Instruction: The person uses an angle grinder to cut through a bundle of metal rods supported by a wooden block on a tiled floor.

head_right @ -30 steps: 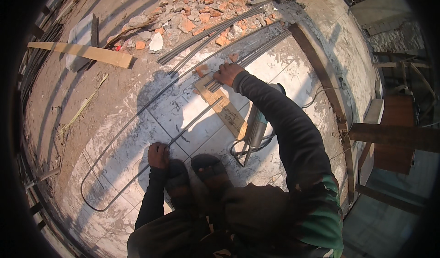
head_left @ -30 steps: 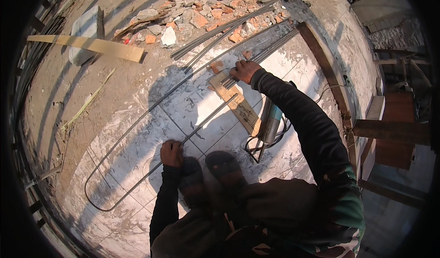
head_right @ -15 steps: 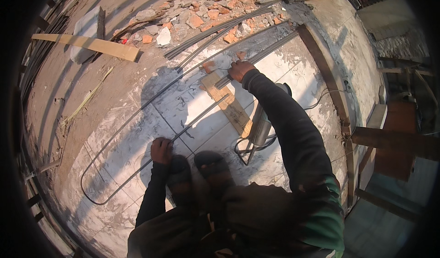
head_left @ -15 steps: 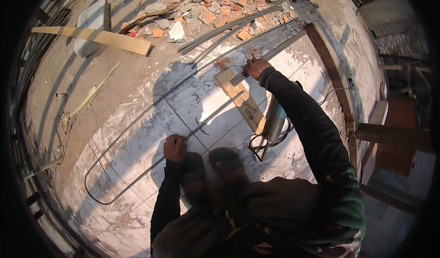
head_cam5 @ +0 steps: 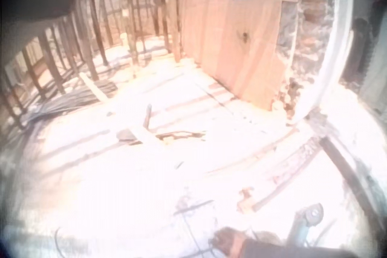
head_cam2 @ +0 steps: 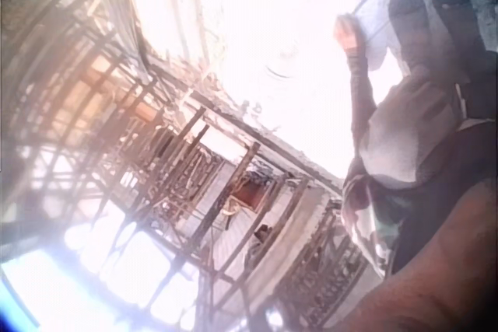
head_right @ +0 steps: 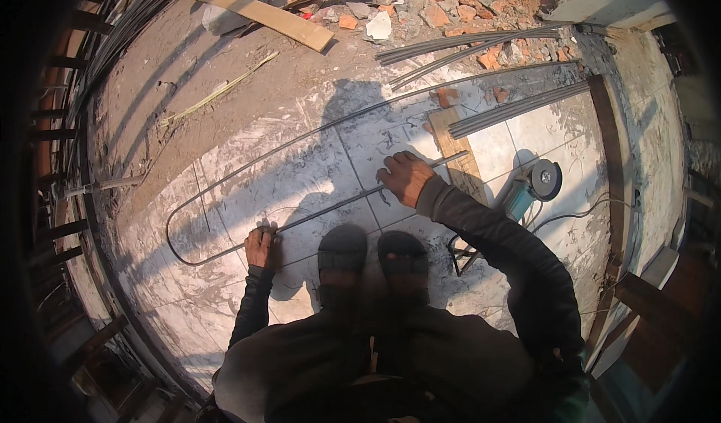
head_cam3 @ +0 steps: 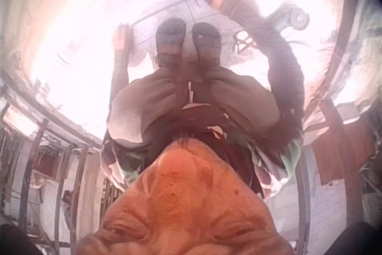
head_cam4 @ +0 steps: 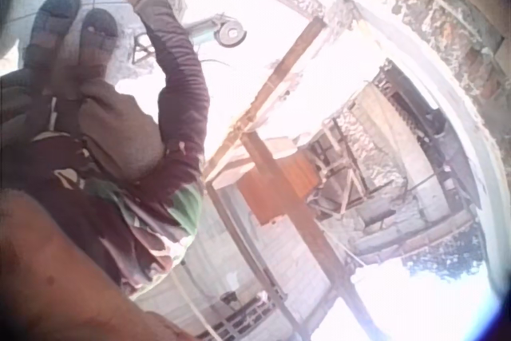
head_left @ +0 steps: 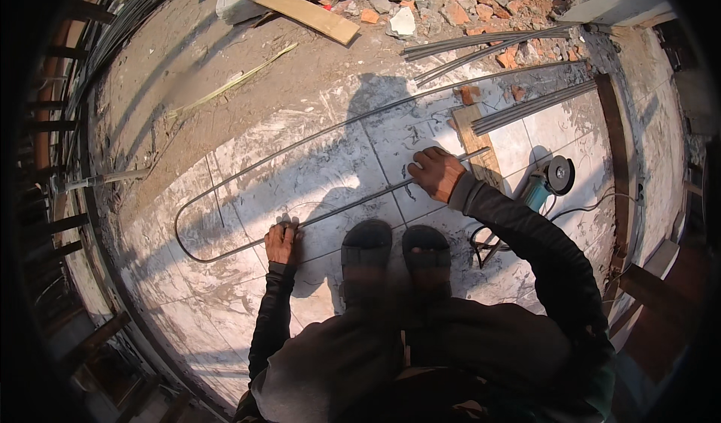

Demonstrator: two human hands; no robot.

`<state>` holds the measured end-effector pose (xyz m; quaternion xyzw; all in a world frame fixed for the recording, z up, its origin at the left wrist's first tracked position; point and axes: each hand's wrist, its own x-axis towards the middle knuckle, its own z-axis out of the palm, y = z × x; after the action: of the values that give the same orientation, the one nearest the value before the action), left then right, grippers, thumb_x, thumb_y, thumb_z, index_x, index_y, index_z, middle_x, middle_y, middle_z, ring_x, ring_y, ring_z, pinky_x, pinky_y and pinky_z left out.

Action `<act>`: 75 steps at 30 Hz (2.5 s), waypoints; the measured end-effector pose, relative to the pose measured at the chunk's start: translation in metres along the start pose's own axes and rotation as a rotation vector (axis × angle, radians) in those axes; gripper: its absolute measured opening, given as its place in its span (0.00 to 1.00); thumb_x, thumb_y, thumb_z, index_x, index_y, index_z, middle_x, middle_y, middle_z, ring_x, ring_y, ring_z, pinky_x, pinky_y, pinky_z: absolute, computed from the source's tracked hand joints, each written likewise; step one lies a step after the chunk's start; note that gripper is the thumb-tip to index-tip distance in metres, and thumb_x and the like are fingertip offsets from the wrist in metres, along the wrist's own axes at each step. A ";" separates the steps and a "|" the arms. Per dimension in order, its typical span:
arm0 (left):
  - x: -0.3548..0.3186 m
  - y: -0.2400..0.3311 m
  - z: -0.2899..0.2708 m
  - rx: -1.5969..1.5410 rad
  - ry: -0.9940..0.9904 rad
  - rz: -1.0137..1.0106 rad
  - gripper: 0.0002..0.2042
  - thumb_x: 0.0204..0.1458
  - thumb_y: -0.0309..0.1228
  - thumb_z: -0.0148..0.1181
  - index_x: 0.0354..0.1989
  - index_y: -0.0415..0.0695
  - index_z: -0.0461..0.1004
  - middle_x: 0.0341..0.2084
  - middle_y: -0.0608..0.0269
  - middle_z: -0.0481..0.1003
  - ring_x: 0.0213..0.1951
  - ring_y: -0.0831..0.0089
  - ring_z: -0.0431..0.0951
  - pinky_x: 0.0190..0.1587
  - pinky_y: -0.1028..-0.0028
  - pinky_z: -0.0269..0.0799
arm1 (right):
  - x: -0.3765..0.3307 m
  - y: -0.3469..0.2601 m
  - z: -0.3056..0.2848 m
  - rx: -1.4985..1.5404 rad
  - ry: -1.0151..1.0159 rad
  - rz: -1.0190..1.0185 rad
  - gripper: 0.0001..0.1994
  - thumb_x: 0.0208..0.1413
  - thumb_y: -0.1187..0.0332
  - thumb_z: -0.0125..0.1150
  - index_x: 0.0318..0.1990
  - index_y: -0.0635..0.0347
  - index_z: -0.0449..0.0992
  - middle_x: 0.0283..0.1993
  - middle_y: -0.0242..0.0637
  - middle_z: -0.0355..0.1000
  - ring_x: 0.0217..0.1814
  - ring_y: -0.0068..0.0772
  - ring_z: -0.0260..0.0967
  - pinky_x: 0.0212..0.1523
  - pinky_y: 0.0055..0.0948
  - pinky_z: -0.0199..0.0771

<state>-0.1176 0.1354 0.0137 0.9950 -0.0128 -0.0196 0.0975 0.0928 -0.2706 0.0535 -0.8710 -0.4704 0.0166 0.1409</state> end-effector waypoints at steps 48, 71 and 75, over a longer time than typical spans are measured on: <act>0.185 0.044 0.030 0.075 0.209 0.134 0.08 0.53 0.31 0.59 0.39 0.43 0.73 0.37 0.57 0.71 0.43 0.58 0.73 0.43 0.64 0.68 | 0.073 0.088 0.020 -0.259 0.042 0.201 0.12 0.48 0.62 0.61 0.38 0.56 0.76 0.38 0.38 0.72 0.45 0.40 0.71 0.48 0.41 0.69; 0.178 0.014 0.028 0.016 0.142 0.085 0.05 0.53 0.22 0.51 0.37 0.41 0.70 0.38 0.54 0.72 0.35 0.55 0.76 0.38 0.62 0.72 | 0.072 0.089 0.011 -0.132 0.023 0.291 0.20 0.55 0.47 0.59 0.41 0.55 0.77 0.38 0.41 0.73 0.44 0.43 0.71 0.47 0.40 0.70; 0.185 0.012 -0.034 -0.023 0.242 0.209 0.05 0.54 0.21 0.51 0.38 0.40 0.70 0.39 0.52 0.72 0.33 0.50 0.76 0.36 0.59 0.72 | 0.069 0.105 -0.010 -0.177 0.148 0.235 0.19 0.57 0.47 0.58 0.42 0.54 0.76 0.38 0.38 0.73 0.44 0.43 0.71 0.49 0.40 0.68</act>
<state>0.0687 0.1248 0.0421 0.9822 -0.1041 0.1105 0.1110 0.2182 -0.2700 0.0431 -0.9279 -0.3531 -0.0728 0.0949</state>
